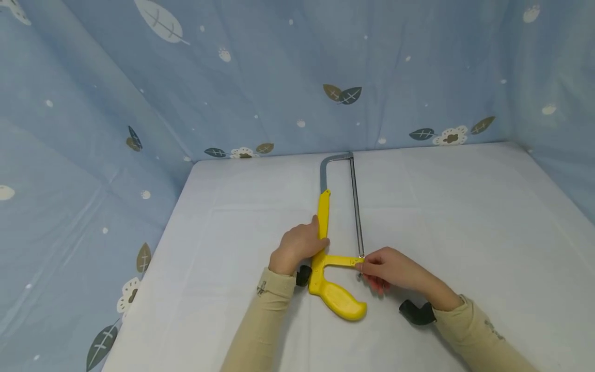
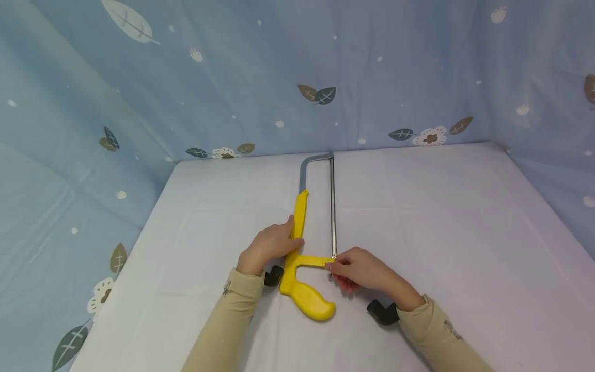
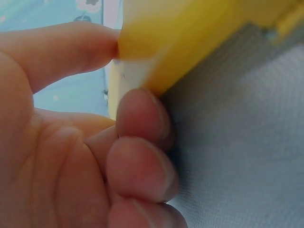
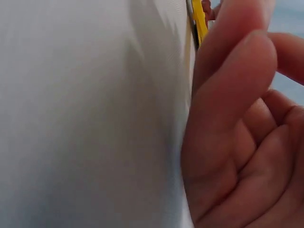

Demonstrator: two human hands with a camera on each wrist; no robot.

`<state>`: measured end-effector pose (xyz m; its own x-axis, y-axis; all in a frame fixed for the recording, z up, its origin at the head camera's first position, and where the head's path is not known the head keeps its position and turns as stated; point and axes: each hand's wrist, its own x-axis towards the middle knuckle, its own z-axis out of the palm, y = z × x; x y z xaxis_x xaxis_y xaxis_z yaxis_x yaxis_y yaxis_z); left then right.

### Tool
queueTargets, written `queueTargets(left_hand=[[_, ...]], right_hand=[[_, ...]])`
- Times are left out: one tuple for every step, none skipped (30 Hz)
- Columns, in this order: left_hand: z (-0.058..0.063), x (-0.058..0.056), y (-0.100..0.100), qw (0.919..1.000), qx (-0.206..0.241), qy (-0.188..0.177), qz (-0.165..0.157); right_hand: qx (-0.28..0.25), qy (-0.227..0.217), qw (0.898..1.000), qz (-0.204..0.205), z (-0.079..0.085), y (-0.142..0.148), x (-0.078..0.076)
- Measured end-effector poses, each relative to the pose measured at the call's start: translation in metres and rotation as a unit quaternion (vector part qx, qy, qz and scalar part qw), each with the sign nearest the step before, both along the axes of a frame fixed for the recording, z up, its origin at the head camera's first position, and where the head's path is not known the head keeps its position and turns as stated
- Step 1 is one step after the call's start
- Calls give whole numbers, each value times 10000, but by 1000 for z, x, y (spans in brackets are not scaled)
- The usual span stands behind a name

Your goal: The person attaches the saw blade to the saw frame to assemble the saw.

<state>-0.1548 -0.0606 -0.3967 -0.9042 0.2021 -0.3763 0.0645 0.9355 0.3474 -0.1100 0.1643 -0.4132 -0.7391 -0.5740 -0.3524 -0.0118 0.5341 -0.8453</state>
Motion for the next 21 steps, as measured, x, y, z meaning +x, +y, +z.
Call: queueTargets(left_hand=[[0, 0, 0, 10000, -9, 13, 1], [0, 0, 1, 10000, -29, 23, 4], [0, 0, 1, 10000, -30, 21, 17], [1, 1, 1, 10000, -42, 23, 13], [1, 1, 1, 10000, -33, 19, 14], [1, 1, 1, 10000, -43, 15, 11], [1, 2, 1, 10000, -26, 6, 15], [1, 2, 1, 10000, -16, 0, 13], [1, 2, 1, 10000, -3, -7, 13], [0, 2, 0, 10000, 3, -12, 14], [0, 3, 0, 10000, 22, -20, 26], [0, 3, 0, 10000, 34, -21, 36], [0, 3, 0, 10000, 44, -15, 42], [-1, 3, 0, 10000, 47, -7, 49], [-1, 3, 0, 10000, 52, 0, 54], [-1, 4, 0, 10000, 55, 11, 55], [-1, 3, -1, 10000, 61, 25, 61], [-1, 3, -1, 10000, 61, 37, 63], [-1, 3, 0, 10000, 54, 41, 61], [-1, 3, 0, 10000, 55, 44, 64], [-1, 3, 0, 10000, 54, 49, 61]], right_hand=[[33, -18, 10000, -6, -1, 0, 1], [66, -21, 10000, -9, -2, 1, 1], [99, -46, 9999, -21, -2, 1, 2], [133, -82, 9999, -38, -3, 1, 2], [150, -127, 9998, -56, -4, 2, 3], [164, -168, 9997, -74, -4, 2, 3], [190, -206, 9996, -86, -5, 3, 3], [215, -245, 9994, -96, -6, 3, 4], [232, -285, 9993, -100, -7, 4, 4], [247, -314, 9992, -99, -7, 5, 4], [250, -333, 9991, -100, -8, 5, 4], [261, -341, 9990, -99, -8, 5, 5], [262, -354, 9990, -94, -9, 6, 5], [258, -370, 9989, -90, -9, 6, 6], [261, -385, 9989, -82, -9, 6, 6], [260, -393, 9989, -79, -9, 6, 6], [256, -401, 9988, -76, -9, 6, 6], [262, -411, 9988, -75, -9, 5, 6], [265, -420, 9987, -72, -10, 5, 6], [273, -434, 9987, -75, -10, 6, 6], [287, -442, 9986, -77, -10, 6, 6]])
